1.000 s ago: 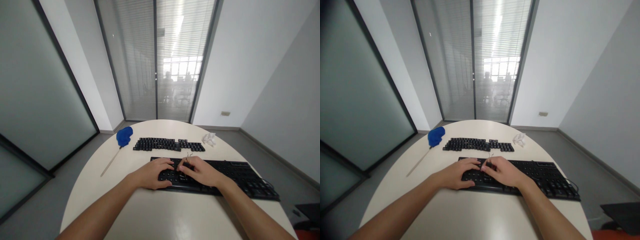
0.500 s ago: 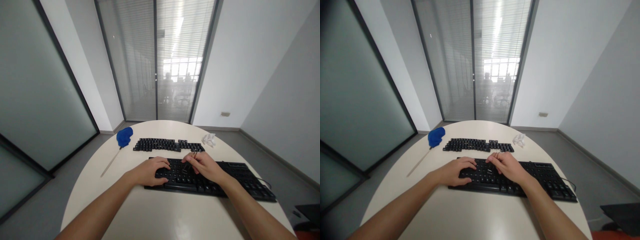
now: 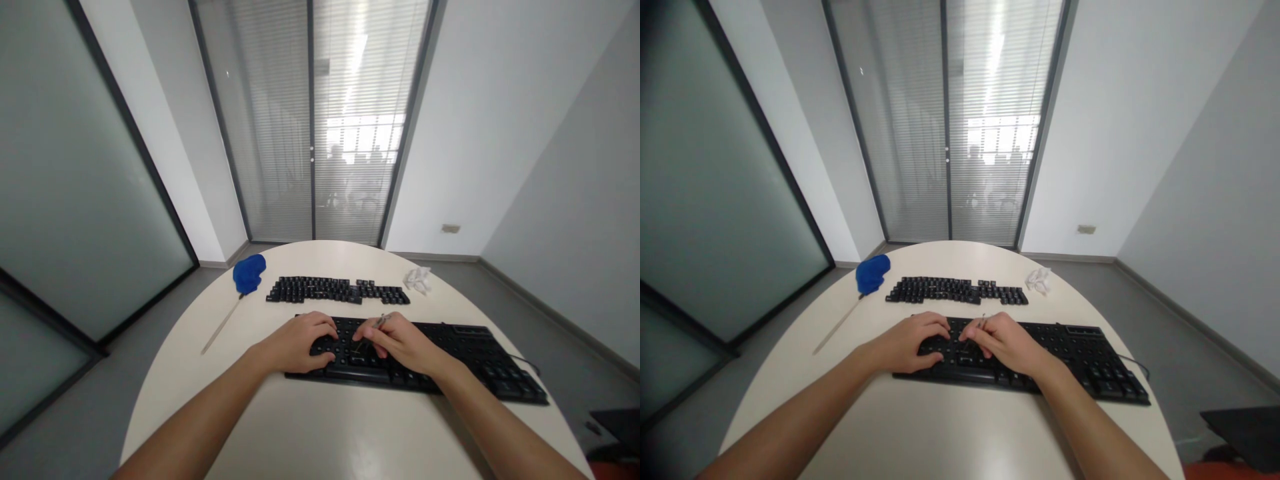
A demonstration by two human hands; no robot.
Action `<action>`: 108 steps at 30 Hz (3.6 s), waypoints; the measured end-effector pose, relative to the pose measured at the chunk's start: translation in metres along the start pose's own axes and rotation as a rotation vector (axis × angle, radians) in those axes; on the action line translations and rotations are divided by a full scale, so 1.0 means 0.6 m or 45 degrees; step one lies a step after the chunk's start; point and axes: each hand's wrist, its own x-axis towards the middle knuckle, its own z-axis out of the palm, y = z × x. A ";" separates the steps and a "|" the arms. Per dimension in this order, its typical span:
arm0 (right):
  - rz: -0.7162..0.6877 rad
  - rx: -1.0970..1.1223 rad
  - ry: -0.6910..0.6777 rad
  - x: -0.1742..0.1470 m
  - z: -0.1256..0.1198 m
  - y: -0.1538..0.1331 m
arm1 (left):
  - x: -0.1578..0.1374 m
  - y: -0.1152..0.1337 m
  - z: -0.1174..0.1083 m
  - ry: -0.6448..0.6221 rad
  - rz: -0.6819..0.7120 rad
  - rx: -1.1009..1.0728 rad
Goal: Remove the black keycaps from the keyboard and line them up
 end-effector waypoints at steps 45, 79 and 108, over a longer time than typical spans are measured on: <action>0.091 -0.055 0.000 0.011 0.021 0.000 | 0.007 0.015 0.033 0.004 -0.038 -0.088; -0.072 0.118 0.096 0.017 0.029 0.006 | 0.011 0.018 0.043 0.120 -0.231 -0.370; 0.183 -0.086 0.312 0.022 0.033 0.020 | 0.015 0.029 0.047 0.125 -0.048 0.195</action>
